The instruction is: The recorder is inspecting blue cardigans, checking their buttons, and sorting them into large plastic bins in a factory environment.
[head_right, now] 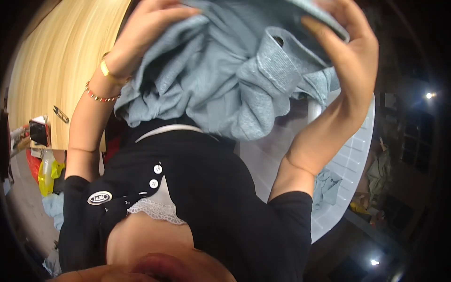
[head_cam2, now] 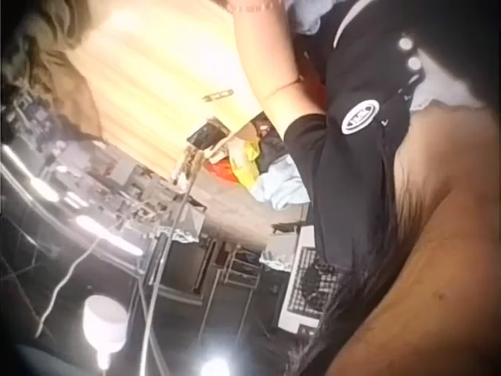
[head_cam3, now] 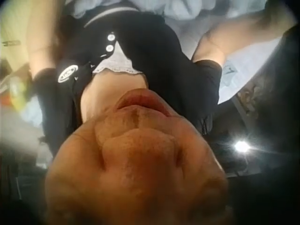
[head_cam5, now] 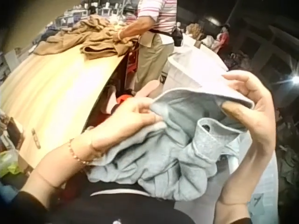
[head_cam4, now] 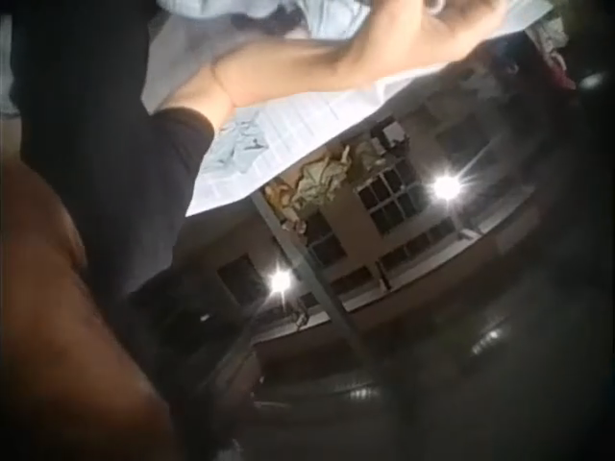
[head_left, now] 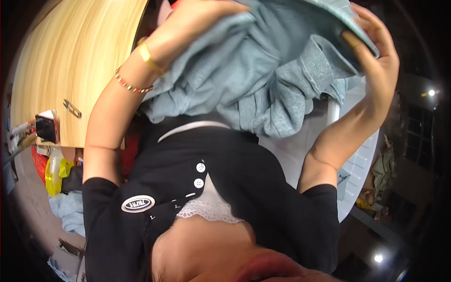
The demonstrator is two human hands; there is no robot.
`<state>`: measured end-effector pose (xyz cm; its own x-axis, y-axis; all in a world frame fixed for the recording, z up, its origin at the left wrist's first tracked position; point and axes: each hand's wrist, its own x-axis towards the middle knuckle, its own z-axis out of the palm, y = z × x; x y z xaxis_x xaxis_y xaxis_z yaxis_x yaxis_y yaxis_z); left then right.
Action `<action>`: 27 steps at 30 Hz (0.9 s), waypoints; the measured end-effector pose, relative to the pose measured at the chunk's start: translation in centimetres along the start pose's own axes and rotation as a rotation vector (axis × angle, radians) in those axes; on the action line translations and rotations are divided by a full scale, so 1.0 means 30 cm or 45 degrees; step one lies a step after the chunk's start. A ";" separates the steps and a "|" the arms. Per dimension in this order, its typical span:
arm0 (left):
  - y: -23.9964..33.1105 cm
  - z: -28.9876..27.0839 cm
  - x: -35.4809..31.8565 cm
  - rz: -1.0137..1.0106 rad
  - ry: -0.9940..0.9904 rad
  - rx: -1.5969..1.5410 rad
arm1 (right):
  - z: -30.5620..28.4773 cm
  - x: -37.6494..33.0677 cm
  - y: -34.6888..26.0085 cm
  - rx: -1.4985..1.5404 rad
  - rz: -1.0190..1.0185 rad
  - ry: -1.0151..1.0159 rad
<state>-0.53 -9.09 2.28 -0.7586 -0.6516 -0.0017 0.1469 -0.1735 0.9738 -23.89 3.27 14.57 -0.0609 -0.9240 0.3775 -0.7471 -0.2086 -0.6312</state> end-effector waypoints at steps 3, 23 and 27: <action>0.099 -0.060 -0.046 0.264 0.438 -0.113 | 0.001 -0.070 0.099 -0.233 0.090 0.062; -0.035 -0.268 -0.080 0.213 0.351 0.724 | 0.114 -0.126 0.205 0.056 0.487 0.161; -0.090 -0.300 -0.106 0.086 0.457 0.734 | 0.138 -0.126 0.261 0.176 0.466 0.468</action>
<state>7.19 -13.20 -2.38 -0.4875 -0.8690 0.0847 -0.2511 0.2325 0.9396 -26.77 3.81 5.40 -0.5471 -0.7765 0.3127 -0.5407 0.0427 -0.8401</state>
